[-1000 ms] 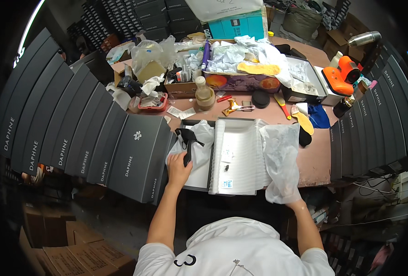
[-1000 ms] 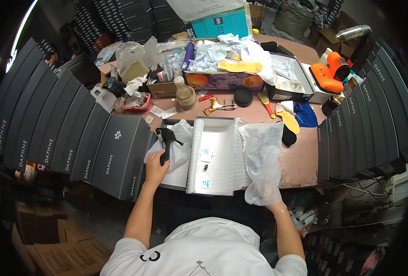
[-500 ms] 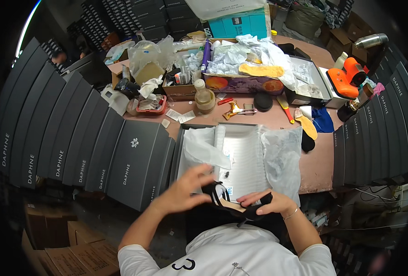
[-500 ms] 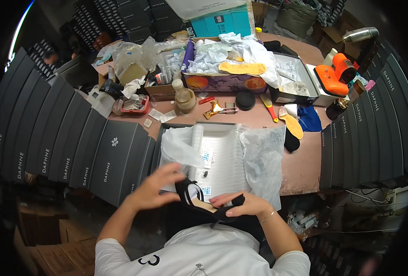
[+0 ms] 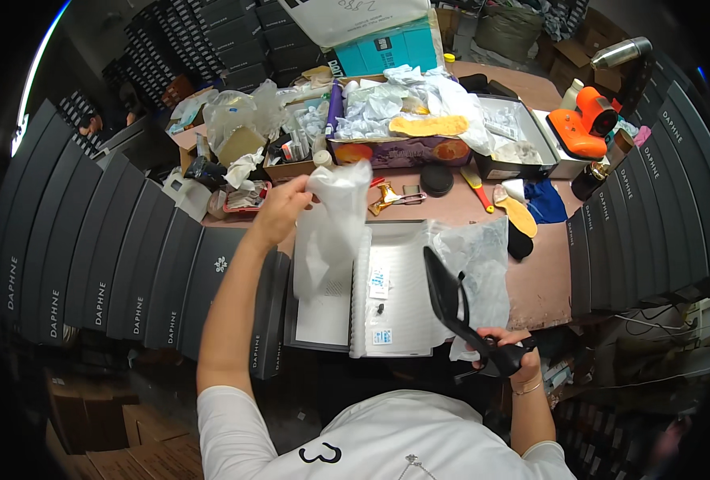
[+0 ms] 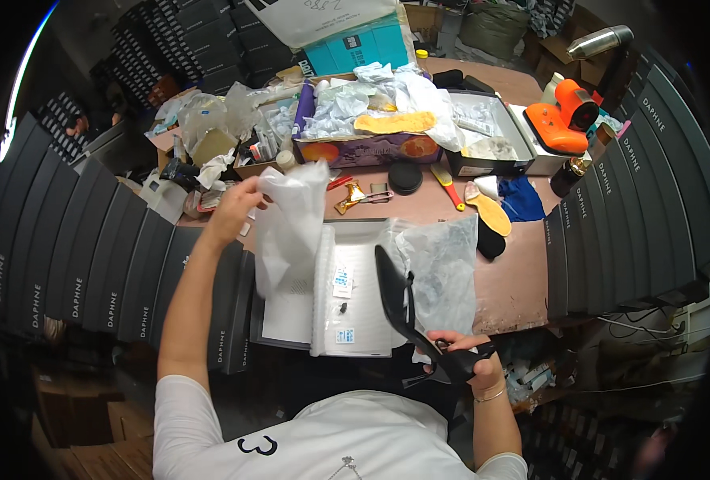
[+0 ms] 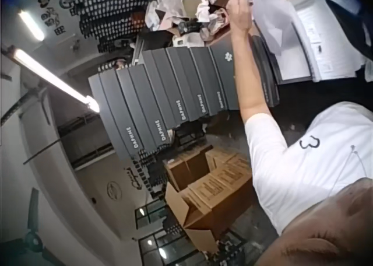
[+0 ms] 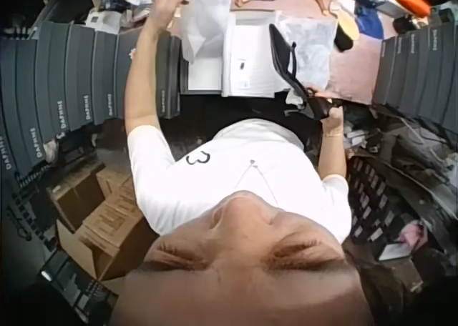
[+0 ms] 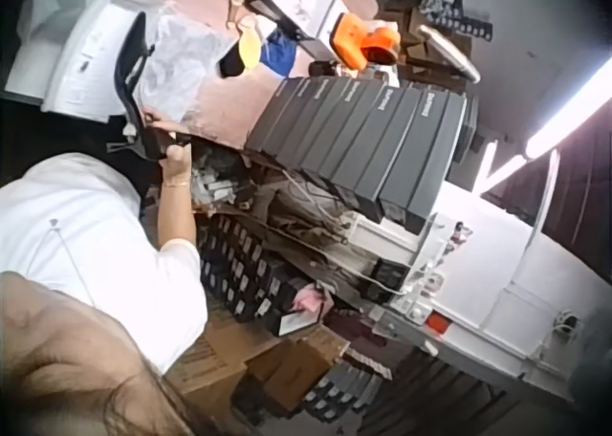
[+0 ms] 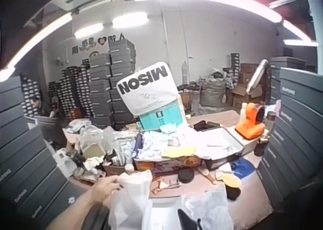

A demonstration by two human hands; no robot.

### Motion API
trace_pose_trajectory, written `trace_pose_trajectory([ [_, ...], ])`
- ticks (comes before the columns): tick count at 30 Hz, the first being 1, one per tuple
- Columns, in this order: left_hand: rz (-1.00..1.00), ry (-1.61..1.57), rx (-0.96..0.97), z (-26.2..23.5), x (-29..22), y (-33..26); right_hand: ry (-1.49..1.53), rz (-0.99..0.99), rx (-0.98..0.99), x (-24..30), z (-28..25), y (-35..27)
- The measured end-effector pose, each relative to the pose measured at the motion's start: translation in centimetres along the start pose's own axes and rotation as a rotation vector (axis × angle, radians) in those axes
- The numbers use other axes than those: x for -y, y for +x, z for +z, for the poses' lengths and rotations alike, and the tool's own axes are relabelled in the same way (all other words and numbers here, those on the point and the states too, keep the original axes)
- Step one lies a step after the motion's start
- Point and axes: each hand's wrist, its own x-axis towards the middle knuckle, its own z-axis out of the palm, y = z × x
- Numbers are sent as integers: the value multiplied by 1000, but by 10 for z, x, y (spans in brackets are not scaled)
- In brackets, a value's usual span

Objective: Packing shoes into boxes with protective tissue paper and silica gel.

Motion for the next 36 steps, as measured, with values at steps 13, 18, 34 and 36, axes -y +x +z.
trace_pose_trajectory([
  [13,-91,-616,-630,122,-33,-114,-407,306,174,12,80,37],
  [18,-150,-404,-641,126,-17,-136,-497,439,298,3,72,26],
  [34,62,35,-292,147,-45,-102,-357,169,-162,20,80,-14],
  [36,109,96,-256,155,-69,-108,-366,141,-144,10,83,-2],
])
